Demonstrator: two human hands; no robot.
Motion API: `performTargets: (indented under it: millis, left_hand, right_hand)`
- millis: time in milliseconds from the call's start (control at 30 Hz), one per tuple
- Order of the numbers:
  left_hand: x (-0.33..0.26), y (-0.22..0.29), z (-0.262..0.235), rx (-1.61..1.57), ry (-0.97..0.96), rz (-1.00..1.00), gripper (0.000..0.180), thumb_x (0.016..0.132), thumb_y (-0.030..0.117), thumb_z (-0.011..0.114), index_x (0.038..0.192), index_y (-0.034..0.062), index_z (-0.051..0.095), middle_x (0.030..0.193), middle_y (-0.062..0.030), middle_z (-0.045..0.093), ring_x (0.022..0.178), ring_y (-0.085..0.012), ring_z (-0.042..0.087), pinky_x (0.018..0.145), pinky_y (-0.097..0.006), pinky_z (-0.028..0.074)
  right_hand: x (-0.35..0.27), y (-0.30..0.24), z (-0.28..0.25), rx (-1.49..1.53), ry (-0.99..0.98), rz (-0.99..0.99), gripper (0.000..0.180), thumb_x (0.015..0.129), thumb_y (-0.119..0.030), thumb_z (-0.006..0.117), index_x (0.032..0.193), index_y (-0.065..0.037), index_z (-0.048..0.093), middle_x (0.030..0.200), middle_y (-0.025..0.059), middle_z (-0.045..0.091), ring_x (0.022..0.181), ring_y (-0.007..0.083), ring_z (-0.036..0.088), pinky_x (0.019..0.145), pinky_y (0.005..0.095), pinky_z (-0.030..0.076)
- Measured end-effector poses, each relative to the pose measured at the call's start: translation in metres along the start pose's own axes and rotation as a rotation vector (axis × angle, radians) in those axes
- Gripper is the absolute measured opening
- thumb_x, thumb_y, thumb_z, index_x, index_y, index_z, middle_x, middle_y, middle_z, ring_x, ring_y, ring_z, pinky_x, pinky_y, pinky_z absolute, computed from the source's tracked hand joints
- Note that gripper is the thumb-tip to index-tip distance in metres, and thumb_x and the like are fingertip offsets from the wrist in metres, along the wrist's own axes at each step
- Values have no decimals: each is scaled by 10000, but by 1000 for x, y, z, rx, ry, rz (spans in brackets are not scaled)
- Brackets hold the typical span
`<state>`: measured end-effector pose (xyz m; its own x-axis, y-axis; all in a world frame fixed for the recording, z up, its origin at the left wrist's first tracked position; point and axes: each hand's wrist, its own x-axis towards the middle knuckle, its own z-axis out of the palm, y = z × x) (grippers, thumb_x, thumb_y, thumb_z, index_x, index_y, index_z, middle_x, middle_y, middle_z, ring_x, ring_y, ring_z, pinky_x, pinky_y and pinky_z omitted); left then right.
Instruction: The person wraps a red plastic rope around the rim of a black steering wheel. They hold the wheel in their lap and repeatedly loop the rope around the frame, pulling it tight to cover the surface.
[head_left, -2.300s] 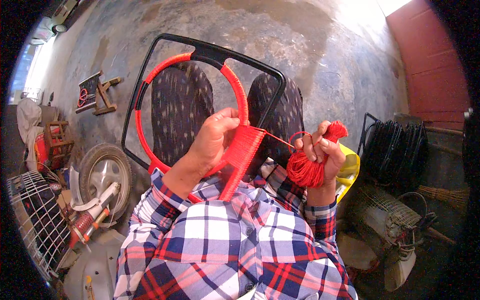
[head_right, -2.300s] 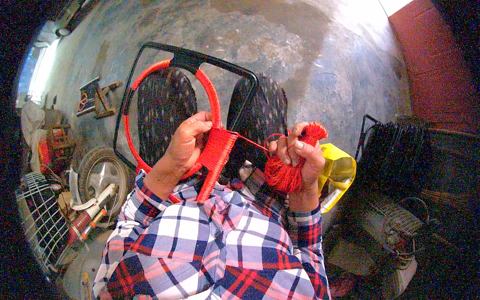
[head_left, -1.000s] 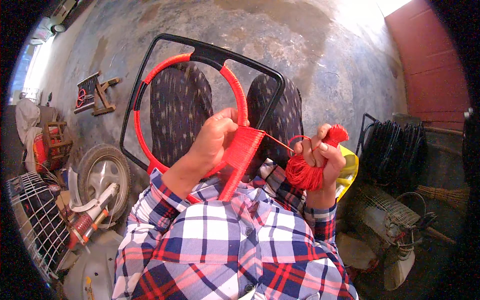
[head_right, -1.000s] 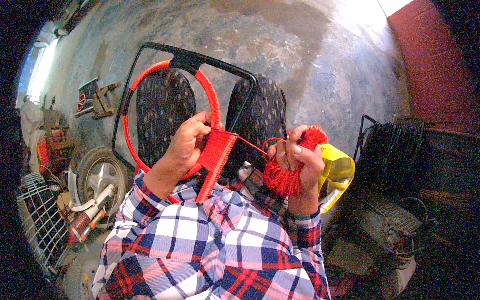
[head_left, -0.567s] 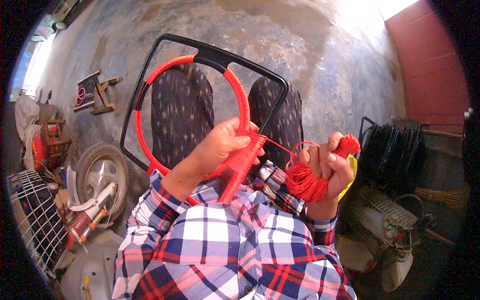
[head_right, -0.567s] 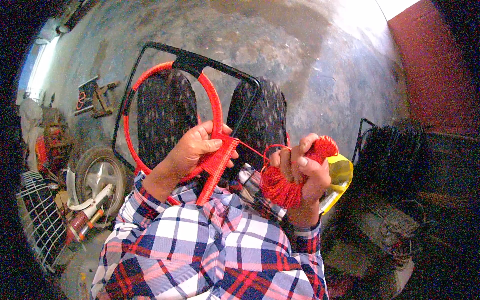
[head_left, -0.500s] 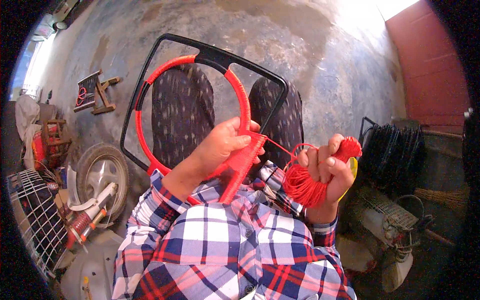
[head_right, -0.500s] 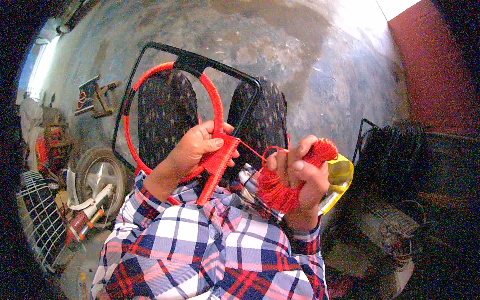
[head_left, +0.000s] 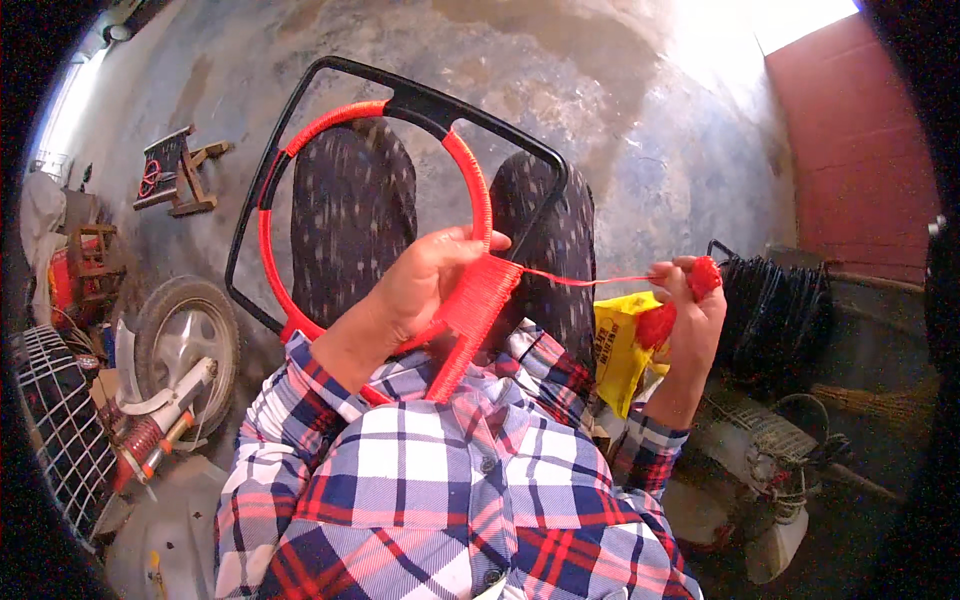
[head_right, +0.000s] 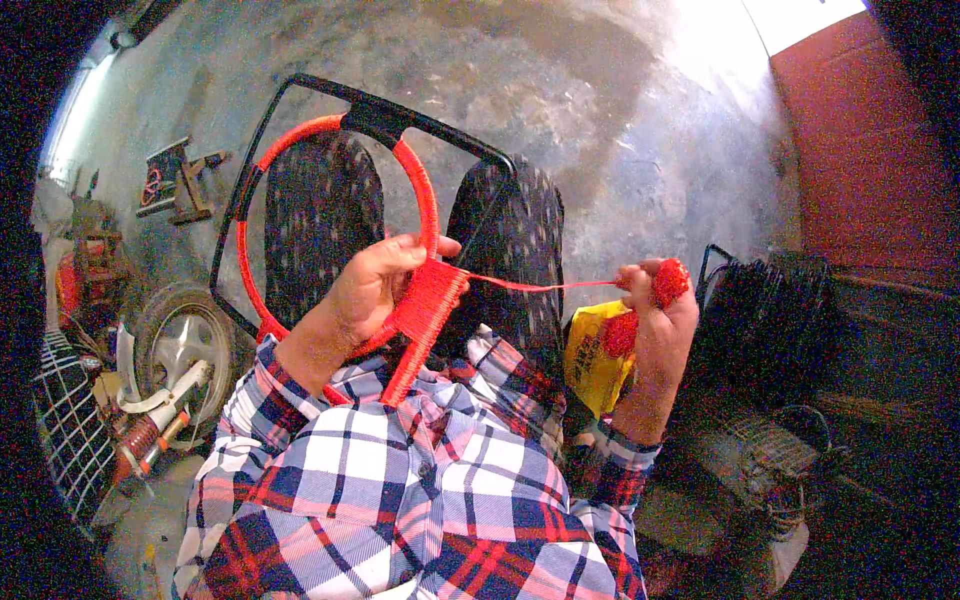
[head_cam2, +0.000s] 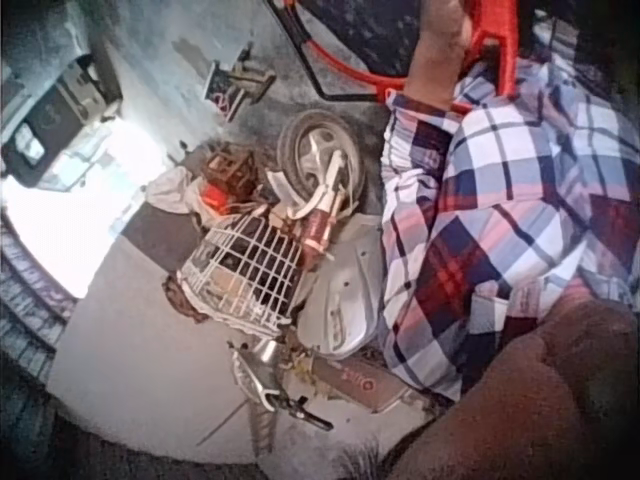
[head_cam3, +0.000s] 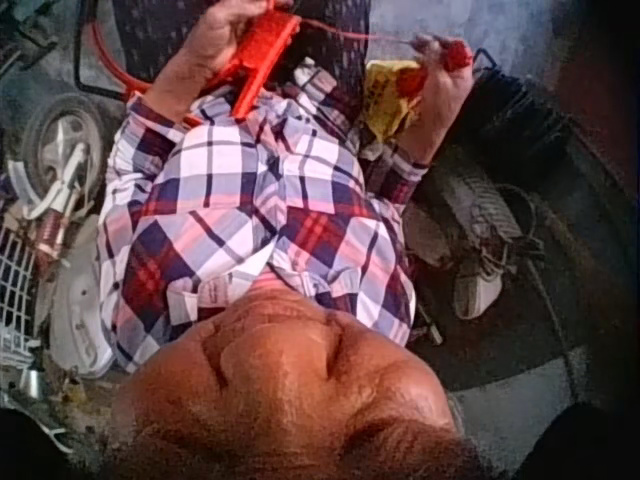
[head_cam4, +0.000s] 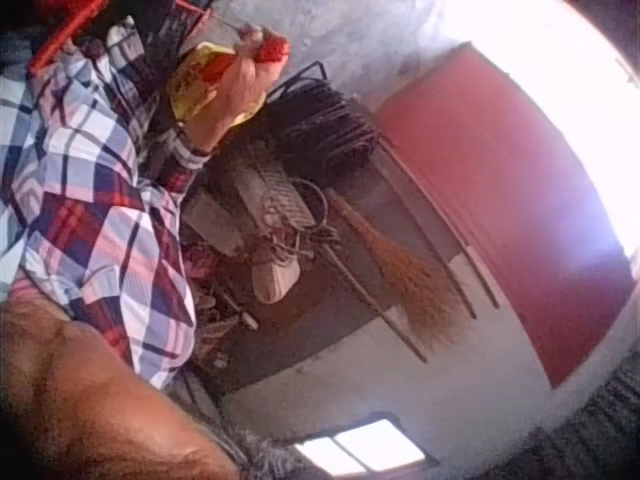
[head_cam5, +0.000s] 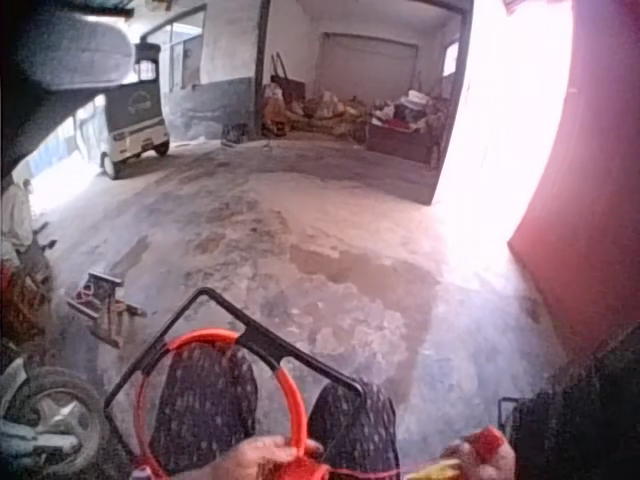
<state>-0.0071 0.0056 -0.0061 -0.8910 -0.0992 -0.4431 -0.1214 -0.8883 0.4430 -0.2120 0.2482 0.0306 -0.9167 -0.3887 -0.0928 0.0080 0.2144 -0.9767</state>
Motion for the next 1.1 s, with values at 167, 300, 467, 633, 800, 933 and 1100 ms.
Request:
performTargets:
  millis: [167,300,467,633,800,933,1100]
  left_hand:
    - [2,5,1,-129,91,2,383,950,257,534,1165,-51,604,993,-134,691,919,-237,683,889,-379,544]
    - [8,4,-8,-169,86,47,366,950,238,540,1150,-61,605,998,-135,690,931,-240,678,893,-381,543]
    - [8,4,3,-71,137,65,334,952,221,553,1152,-40,610,1011,-164,686,934,-251,682,874,-407,554]
    - [1,2,9,-2,111,-22,286,973,213,551,1121,-23,618,1001,-184,689,895,-265,700,804,-415,587]
    - [2,5,14,80,53,-83,251,984,206,570,1056,-30,619,953,-190,700,837,-264,712,759,-367,591]
    - [1,2,14,77,54,-52,239,976,219,585,1030,-13,616,957,-182,702,816,-258,715,729,-375,603]
    - [2,-1,13,127,95,-3,244,962,244,605,1029,10,599,937,-167,704,762,-249,718,662,-403,622]
  right_hand:
    - [-15,-17,9,296,-52,18,95,935,-67,610,1011,-12,597,791,86,678,611,117,596,563,233,459]
    - [-32,-26,45,282,-275,102,122,922,-72,615,1030,-15,623,723,35,636,596,87,555,552,230,431]
    - [-32,-9,83,131,-529,192,232,884,-155,683,1070,-17,659,728,9,634,642,64,574,593,224,456]
    - [-31,12,94,11,-589,58,174,874,-185,708,891,-17,666,694,26,630,632,70,581,577,257,468]
    - [-37,7,93,27,-558,101,186,876,-183,709,822,-22,633,633,18,607,581,90,563,546,276,456]
    - [-41,16,92,9,-586,14,181,882,-172,701,797,-30,629,627,12,611,557,92,568,529,273,456]
    - [-34,12,89,202,-621,182,165,876,-157,701,785,-39,632,658,6,627,593,101,588,546,266,459]
